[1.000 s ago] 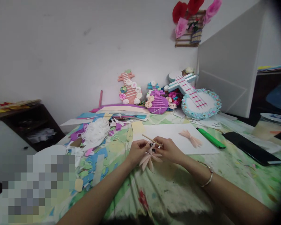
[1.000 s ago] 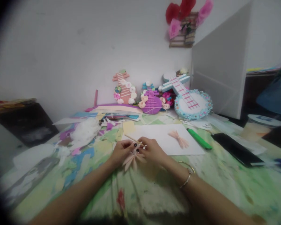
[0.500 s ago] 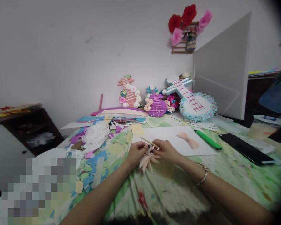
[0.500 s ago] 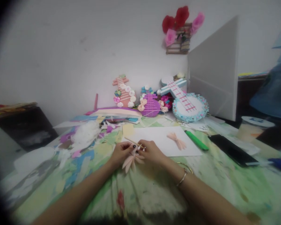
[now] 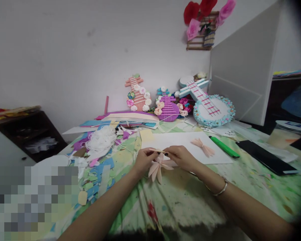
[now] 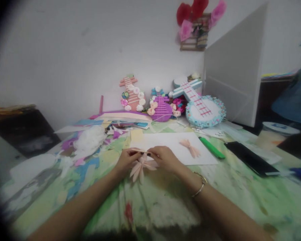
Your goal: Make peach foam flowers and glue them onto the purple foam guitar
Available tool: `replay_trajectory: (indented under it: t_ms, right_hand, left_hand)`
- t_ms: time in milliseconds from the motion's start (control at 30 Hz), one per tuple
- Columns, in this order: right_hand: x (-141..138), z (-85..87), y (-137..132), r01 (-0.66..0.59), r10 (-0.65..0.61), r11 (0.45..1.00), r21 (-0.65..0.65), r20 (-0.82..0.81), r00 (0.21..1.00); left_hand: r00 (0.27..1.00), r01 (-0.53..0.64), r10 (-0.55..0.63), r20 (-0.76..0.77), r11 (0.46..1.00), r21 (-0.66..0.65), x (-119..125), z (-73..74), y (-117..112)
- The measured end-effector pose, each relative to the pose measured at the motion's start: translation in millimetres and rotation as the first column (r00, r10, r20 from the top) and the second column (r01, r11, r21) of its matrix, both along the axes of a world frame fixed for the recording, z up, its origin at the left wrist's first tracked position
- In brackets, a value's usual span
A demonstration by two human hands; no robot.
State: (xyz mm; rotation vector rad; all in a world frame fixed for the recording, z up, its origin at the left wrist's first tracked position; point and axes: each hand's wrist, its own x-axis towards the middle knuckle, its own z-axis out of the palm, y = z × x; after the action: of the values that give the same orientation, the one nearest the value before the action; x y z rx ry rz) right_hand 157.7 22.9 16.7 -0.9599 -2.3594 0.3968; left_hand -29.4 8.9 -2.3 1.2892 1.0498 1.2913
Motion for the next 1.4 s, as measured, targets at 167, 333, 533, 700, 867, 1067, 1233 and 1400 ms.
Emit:
replay_trajectory:
  t_ms: [167, 333, 533, 700, 867, 1067, 1233, 1400]
  right_hand:
    - [1, -2.6, 1, -0.007, 0.008, 0.999, 0.049, -0.021, 1.0]
    - [4, -2.4, 1, 0.019, -0.019, 0.998, 0.059, -0.006, 1.0]
    - [4, -3.6, 1, 0.032, -0.032, 0.996, 0.078, 0.007, 0.999]
    - [6, 1.5, 3, 0.142, -0.119, 0.948, 0.287, -0.093, 0.988]
    - [13, 8.5, 4, 0.283, -0.194, 0.93, 0.235, -0.342, 0.92]
    - [10, 7.3, 1, -0.046, -0.17, 0.946, -0.321, -0.611, 0.773]
    - [10, 14.3, 0, -0.212, -0.227, 0.877, -0.431, -0.761, 0.608]
    - [12, 17.2, 1, -0.214, -0.259, 0.859, -0.465, -0.756, 0.601]
  left_hand:
    - [0.998, 0.051, -0.05, -0.036, 0.999, 0.007, -1, 2.2, -1]
    - [0.994, 0.062, -0.061, -0.089, 0.998, 0.004, 0, 1.1, -4]
    - [0.992, 0.118, -0.119, -0.053, 0.993, -0.012, 4, -1.7, -8]
    - [0.994, 0.109, -0.108, 0.015, 0.99, -0.09, 4, -5.3, -8]
    - [0.997, 0.074, -0.075, -0.001, 0.99, -0.118, 2, -9.4, -4]
    - [0.998, 0.064, -0.062, 0.02, 0.99, -0.127, 1, -9.7, -3]
    - [0.998, 0.058, -0.054, 0.031, 0.989, -0.137, 0, -9.5, -4]
    - [0.996, 0.081, -0.075, 0.053, 0.989, -0.127, -2, -13.2, -2]
